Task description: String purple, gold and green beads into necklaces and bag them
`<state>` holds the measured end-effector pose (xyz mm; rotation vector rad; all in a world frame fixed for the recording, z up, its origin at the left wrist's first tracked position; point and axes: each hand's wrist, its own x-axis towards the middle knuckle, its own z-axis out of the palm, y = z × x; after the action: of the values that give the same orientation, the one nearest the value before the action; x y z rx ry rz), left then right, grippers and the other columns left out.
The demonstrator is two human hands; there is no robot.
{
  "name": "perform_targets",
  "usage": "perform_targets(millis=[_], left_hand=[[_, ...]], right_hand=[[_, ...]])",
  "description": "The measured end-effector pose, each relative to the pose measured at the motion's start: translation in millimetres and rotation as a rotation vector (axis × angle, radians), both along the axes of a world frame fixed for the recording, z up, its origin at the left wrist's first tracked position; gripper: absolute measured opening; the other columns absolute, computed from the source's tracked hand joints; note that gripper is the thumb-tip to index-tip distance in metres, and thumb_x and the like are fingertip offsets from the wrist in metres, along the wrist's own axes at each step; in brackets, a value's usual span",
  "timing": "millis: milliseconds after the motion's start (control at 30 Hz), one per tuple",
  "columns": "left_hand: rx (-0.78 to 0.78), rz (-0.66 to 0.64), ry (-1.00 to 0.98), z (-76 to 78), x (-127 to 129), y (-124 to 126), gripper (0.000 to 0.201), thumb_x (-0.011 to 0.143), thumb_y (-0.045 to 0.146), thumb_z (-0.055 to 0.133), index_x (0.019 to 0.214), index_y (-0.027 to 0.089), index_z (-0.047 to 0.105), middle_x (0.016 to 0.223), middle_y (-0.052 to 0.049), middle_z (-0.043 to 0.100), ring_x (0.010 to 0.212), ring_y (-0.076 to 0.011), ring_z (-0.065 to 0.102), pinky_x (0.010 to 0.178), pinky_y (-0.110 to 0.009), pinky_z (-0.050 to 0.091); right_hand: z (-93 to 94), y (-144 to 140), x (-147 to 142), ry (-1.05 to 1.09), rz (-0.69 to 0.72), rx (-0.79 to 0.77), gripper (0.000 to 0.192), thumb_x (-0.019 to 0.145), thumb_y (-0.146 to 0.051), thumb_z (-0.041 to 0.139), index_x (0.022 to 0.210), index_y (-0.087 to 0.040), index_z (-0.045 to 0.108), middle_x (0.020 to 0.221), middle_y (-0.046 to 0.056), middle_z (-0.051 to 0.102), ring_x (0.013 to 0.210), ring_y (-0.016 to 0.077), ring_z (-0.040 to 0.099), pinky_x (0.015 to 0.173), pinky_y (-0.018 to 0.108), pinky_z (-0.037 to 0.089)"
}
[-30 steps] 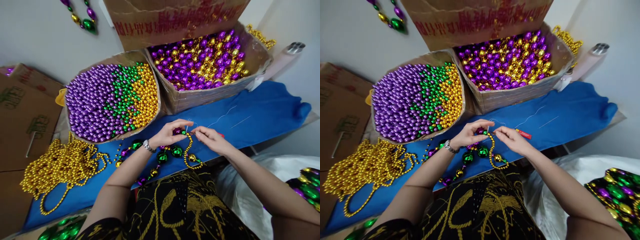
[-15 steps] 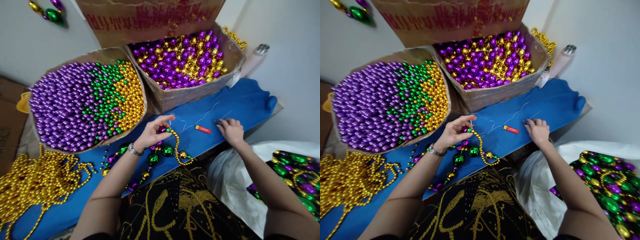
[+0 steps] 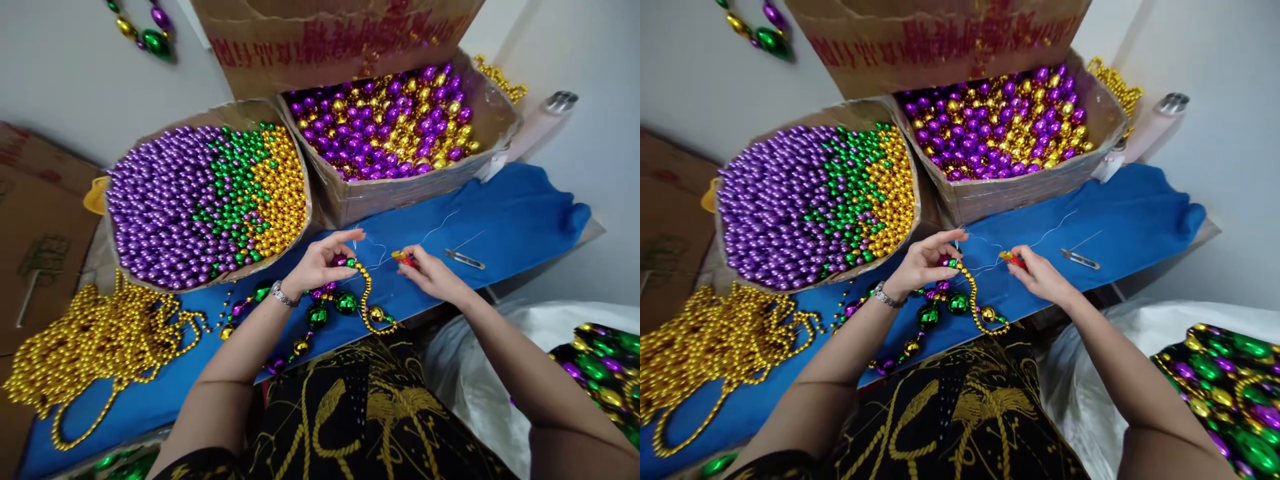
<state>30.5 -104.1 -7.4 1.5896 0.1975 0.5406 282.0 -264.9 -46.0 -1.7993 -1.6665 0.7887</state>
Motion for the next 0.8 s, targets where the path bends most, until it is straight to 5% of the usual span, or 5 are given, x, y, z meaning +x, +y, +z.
perform_targets(millis=[300, 533, 800], left_hand=[[-0.057, -0.032, -0.011, 0.7, 3, -2, 0.069, 0.073, 0.018, 0.079, 0.136, 0.032, 0.054, 0.137, -0.008, 0.056, 0.093, -0.0111, 0.063, 0.084, -0.026, 0.054], [-0.075, -0.031, 0.006, 3.0, 4, -2, 0.069, 0.072, 0.022, 0.08, 0.136, 0.03, 0.054, 0.14, -0.011, 0.055, 0.091, -0.0128, 0.064, 0.08, -0.029, 0.055], [-0.064, -0.049, 0.006, 0.8, 8, -1, 0.068, 0.072, 0.025, 0.08, 0.136, 0.028, 0.055, 0.138, -0.012, 0.056, 0.091, -0.0137, 0.065, 0.078, -0.029, 0.056]], right_hand=[[37.9, 28, -33, 0.254, 0.104, -0.031, 0.047, 0.098, -0.057, 0.029, 0.123, -0.023, 0.051, 0.105, 0.006, 0.063, 0.079, 0.0151, 0.066, 0.078, 0.035, 0.054], [44.3, 37, -38, 0.051, 0.144, 0.084, 0.035, 0.097, -0.05, 0.041, 0.117, -0.022, 0.048, 0.09, 0.004, 0.067, 0.078, 0.0164, 0.063, 0.07, 0.03, 0.05], [55.9, 55, -50, -0.3, 0.187, 0.273, 0.039, 0.099, -0.047, 0.031, 0.079, -0.021, 0.053, 0.081, 0.006, 0.064, 0.078, 0.0196, 0.054, 0.078, 0.035, 0.042]])
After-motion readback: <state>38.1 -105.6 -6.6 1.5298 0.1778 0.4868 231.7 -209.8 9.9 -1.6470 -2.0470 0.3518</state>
